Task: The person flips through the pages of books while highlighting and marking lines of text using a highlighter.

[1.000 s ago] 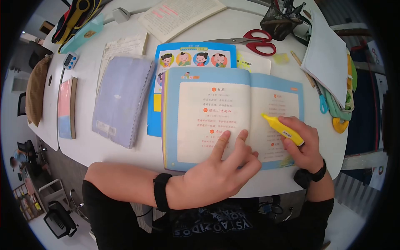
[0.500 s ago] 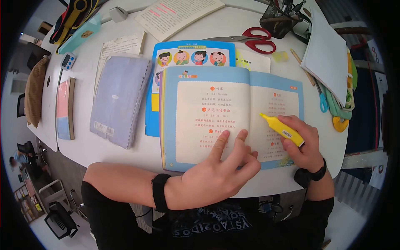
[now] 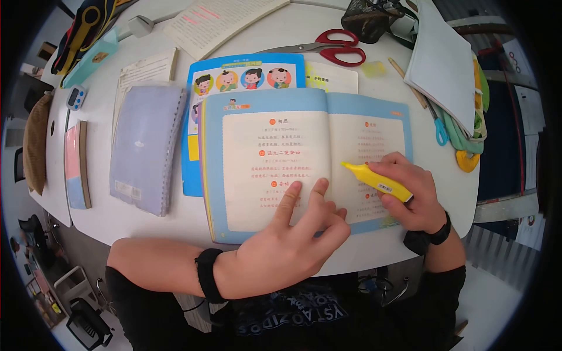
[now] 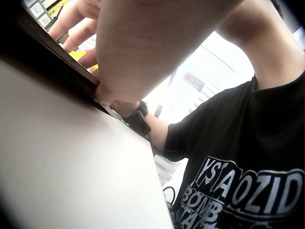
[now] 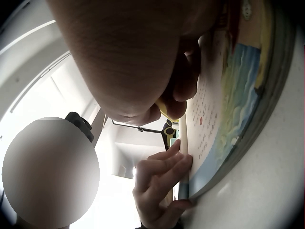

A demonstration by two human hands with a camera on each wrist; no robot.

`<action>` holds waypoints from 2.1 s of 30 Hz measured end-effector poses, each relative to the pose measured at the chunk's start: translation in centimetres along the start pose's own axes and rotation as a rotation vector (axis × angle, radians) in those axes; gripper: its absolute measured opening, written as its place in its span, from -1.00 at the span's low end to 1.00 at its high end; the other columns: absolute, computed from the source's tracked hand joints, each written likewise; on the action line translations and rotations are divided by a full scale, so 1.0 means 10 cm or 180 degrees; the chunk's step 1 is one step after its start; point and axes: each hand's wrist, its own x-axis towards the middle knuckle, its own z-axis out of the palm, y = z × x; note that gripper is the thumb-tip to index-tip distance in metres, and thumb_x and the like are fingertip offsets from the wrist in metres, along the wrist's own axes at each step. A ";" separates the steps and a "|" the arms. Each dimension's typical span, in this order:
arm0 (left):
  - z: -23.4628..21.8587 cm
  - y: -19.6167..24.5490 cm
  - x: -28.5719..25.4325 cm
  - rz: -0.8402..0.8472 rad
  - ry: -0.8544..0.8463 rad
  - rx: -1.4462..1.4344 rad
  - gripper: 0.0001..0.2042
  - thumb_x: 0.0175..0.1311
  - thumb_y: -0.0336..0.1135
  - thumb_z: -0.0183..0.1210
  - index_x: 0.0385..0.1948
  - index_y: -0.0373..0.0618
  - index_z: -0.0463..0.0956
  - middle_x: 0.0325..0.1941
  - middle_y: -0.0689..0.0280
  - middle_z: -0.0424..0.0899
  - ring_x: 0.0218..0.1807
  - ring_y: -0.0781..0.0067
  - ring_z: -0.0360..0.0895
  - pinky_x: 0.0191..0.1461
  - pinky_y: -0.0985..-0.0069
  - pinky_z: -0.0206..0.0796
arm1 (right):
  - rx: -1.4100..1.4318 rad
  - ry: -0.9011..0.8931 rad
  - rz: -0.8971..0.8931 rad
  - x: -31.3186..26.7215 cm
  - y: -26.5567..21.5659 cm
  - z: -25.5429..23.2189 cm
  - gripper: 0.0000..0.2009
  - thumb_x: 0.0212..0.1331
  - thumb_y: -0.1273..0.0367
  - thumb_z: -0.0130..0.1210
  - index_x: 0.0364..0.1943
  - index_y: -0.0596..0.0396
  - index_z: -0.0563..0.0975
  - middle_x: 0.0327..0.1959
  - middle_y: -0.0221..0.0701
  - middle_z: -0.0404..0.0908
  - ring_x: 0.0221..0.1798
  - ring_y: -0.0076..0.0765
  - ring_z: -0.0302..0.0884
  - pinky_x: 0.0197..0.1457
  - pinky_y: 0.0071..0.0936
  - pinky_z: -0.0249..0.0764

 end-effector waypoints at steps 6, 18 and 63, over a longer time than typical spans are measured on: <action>0.01 0.00 0.00 0.0013 0.0013 0.0007 -0.62 0.29 -0.32 0.18 0.12 -0.16 0.67 -0.06 0.25 0.50 0.30 -0.16 0.58 0.22 -0.03 0.62 | -0.0213 -0.0031 -0.0066 0.02 0.02 0.02 -0.47 0.08 0.55 0.24 0.25 0.14 0.61 -0.01 -0.23 0.74 -0.08 -0.05 0.61 0.03 -0.30 0.61; 0.02 0.01 0.01 -0.0018 0.0006 -0.0017 -0.62 0.28 -0.32 0.19 0.12 -0.18 0.67 -0.08 0.24 0.49 0.29 -0.16 0.58 0.20 -0.01 0.64 | -0.0047 -0.0213 -0.0437 0.05 0.02 -0.05 -0.51 -0.03 0.52 0.23 0.12 0.14 0.67 -0.07 -0.23 0.77 -0.21 -0.10 0.61 0.12 -0.21 0.59; 0.06 0.00 0.02 -0.0007 0.0086 0.0026 -0.65 0.22 -0.40 0.25 0.07 -0.15 0.71 -0.14 0.27 0.45 0.25 -0.13 0.63 0.15 0.02 0.66 | -0.0011 -0.0125 -0.0512 0.01 0.16 -0.10 -0.59 0.09 0.47 0.15 0.09 0.20 0.64 -0.12 -0.13 0.76 -0.17 -0.14 0.79 -0.10 -0.46 0.65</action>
